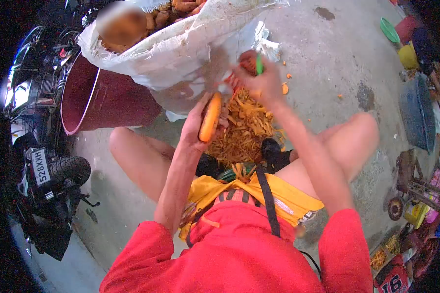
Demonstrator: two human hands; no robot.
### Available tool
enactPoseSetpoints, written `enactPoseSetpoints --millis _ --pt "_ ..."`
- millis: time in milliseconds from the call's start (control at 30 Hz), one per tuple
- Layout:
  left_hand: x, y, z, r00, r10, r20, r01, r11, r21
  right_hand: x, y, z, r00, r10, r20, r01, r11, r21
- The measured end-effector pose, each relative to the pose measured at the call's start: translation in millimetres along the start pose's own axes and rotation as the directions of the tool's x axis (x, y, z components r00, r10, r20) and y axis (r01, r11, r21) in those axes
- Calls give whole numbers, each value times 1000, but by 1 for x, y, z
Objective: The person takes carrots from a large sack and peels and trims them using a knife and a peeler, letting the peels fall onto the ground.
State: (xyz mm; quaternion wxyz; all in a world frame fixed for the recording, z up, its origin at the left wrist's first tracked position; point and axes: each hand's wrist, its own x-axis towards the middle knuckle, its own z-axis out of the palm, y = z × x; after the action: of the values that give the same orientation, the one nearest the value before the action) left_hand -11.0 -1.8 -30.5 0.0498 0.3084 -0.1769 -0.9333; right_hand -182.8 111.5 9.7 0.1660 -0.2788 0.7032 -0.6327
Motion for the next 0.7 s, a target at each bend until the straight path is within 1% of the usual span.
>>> enactPoseSetpoints --millis 33,67,100,133,167,200,233,267,300,333,367,400,433,467,500,533,567,600,667,700 --pt "-6 1 14 1000 2 1 -2 1000 -1 -14 -2 7 987 -127 94 133 990 -52" --pt "-12 1 28 997 21 -80 -20 1000 13 -22 -4 7 987 -131 95 136 989 -52" --pt "-15 4 39 987 43 -158 -39 999 32 -27 -14 8 893 -365 264 401 911 -95" --pt "-13 5 33 986 47 -158 -42 999 35 -29 -19 9 718 -547 431 637 766 -88" --pt "-14 5 21 995 36 -93 -26 994 105 -24 -4 11 781 -545 304 592 801 -86" --pt "-16 2 9 999 11 -30 -5 984 178 -14 10 8 790 -535 298 581 810 -86" --pt "-16 0 5 1000 5 -28 1 984 181 3 21 0 941 -309 139 324 940 -109" --pt "-13 0 3 1000 25 -18 -21 982 186 13 26 -6 998 -53 -19 51 995 -86" --pt "-12 0 3 999 46 -10 -43 980 192 12 17 -7 996 -84 -22 84 996 -12" --pt "-11 1 5 998 67 -2 -65 978 197 3 8 -3 996 -88 -24 88 996 -14" --pt "-11 0 7 998 69 -3 -68 979 195 -13 0 4 970 -227 85 232 971 -51" --pt "-12 -2 12 994 102 -38 -94 980 177 -26 -9 10 914 -356 196 375 924 -71" --pt "-11 -1 16 988 136 -70 -123 979 164 -33 -20 12 783 -539 309 575 818 -30" --pt "-11 2 16 987 142 -72 -129 978 165 -26 -14 11 781 -543 309 577 816 -24" --pt "-12 1 12 992 123 -35 -113 973 202 -20 -2 8 882 -408 237 428 903 -39" --pt "-16 -1 8 996 91 -1 -88 966 241 -16 2 7 957 -246 155 256 966 -45" --pt "-17 -2 7 996 85 1 -83 966 244 -5 4 0 984 -180 6 180 983 24" --pt "-16 -3 7 997 72 20 -75 981 180 -5 3 -2 983 -183 4 183 983 19" --pt "-15 1 9 997 54 59 -57 997 54 -3 2 -1 991 -118 56 105 975 198" --pt "-7 1 -2 991 29 129 -34 999 36 -18 -11 5 954 -288 89 295 952 -78"
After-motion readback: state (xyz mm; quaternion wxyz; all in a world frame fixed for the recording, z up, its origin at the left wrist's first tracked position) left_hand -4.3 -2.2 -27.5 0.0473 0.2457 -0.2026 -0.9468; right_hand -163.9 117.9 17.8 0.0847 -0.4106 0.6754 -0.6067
